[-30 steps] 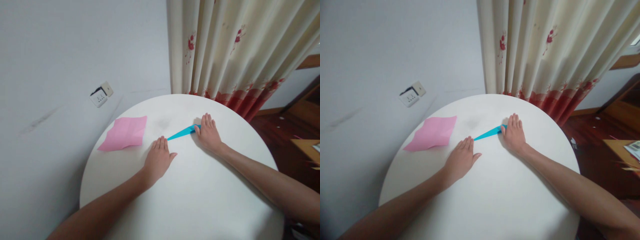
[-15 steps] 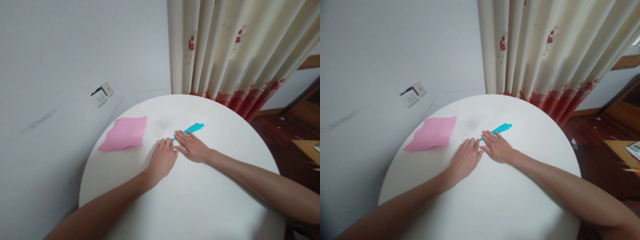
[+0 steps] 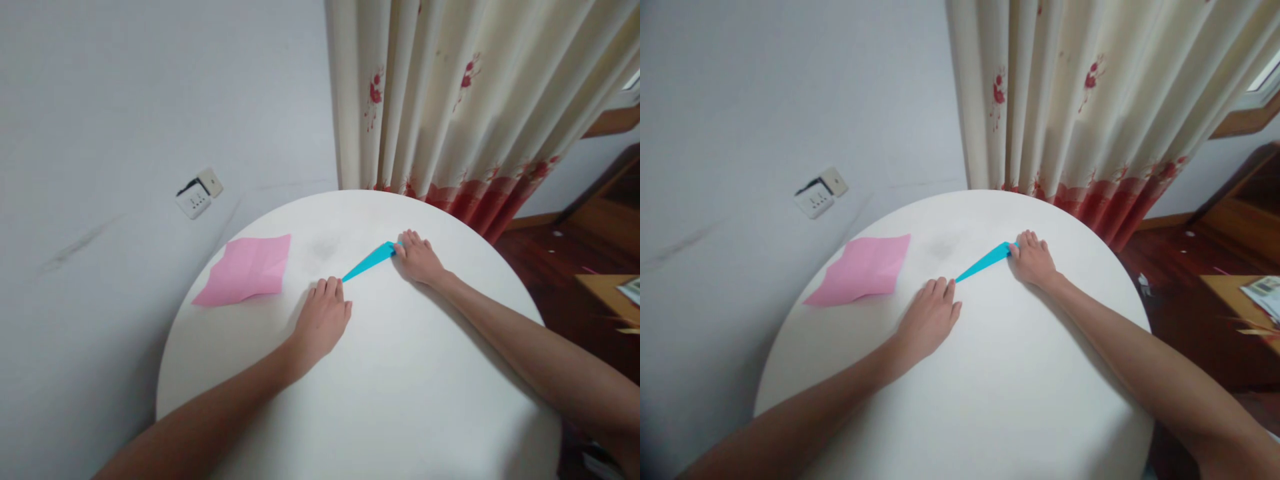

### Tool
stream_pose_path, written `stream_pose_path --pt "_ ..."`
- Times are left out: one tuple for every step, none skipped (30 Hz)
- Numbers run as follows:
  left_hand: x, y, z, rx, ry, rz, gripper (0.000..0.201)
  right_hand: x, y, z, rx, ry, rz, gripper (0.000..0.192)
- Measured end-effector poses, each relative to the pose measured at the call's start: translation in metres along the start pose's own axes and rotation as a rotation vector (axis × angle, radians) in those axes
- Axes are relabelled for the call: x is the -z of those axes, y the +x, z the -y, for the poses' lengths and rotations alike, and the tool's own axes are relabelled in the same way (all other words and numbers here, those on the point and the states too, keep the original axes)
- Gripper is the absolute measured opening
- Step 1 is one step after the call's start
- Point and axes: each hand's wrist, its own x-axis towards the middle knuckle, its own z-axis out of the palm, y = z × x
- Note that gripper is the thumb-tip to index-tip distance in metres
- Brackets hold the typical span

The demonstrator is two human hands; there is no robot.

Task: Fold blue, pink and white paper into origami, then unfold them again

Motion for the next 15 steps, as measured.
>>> stream_pose_path --pt "0.001 0.000 -0.001 0.002 0.000 -0.003 0.041 0.003 0.001 0.000 -0.027 0.033 -0.053 0.065" --pt "0.001 0.000 -0.001 0.003 -0.001 -0.005 0.040 0.007 0.001 0.003 -0.030 0.068 -0.110 0.065" --pt "0.002 0.001 -0.002 0.002 -0.002 -0.006 0.038 0.010 -0.001 0.008 -0.007 0.101 -0.164 0.065" --pt "0.003 0.001 -0.002 -0.001 -0.005 -0.008 0.036 0.013 -0.004 0.015 0.038 0.128 -0.210 0.064" --pt "0.003 0.001 -0.003 -0.004 -0.007 -0.010 0.035 0.015 -0.008 0.024 0.090 0.149 -0.233 0.063" --pt "0.003 0.001 -0.003 -0.005 -0.008 -0.012 0.034 0.016 -0.014 0.034 0.153 0.159 -0.228 0.061" --pt "0.003 0.002 -0.003 -0.004 -0.009 -0.014 0.034 0.015 -0.021 0.045 0.234 0.158 -0.185 0.060" --pt "0.003 0.002 -0.003 -0.002 -0.011 -0.015 0.035 0.013 -0.028 0.055 0.318 0.153 -0.124 0.059" --pt "0.003 0.002 -0.003 0.002 -0.012 -0.015 0.036 0.010 -0.035 0.064 0.395 0.144 -0.047 0.058" --pt "0.003 0.002 -0.002 0.006 -0.014 -0.015 0.038 0.007 -0.041 0.071 0.459 0.128 0.023 0.058" --pt "0.002 0.002 -0.002 0.010 -0.015 -0.013 0.039 0.003 -0.046 0.077 0.502 0.104 0.075 0.059" --pt "0.003 0.003 -0.002 0.012 -0.014 -0.011 0.039 0.000 -0.050 0.080 0.520 0.080 0.109 0.060" --pt "0.003 0.002 -0.002 0.011 -0.013 -0.006 0.039 -0.002 -0.052 0.082 0.530 0.060 0.135 0.061" --pt "0.004 0.002 -0.002 0.007 -0.009 0.000 0.038 -0.004 -0.053 0.082 0.530 0.043 0.149 0.062" --pt "0.005 0.002 -0.002 0.004 -0.003 0.008 0.036 -0.004 -0.054 0.081 0.526 0.031 0.157 0.064"
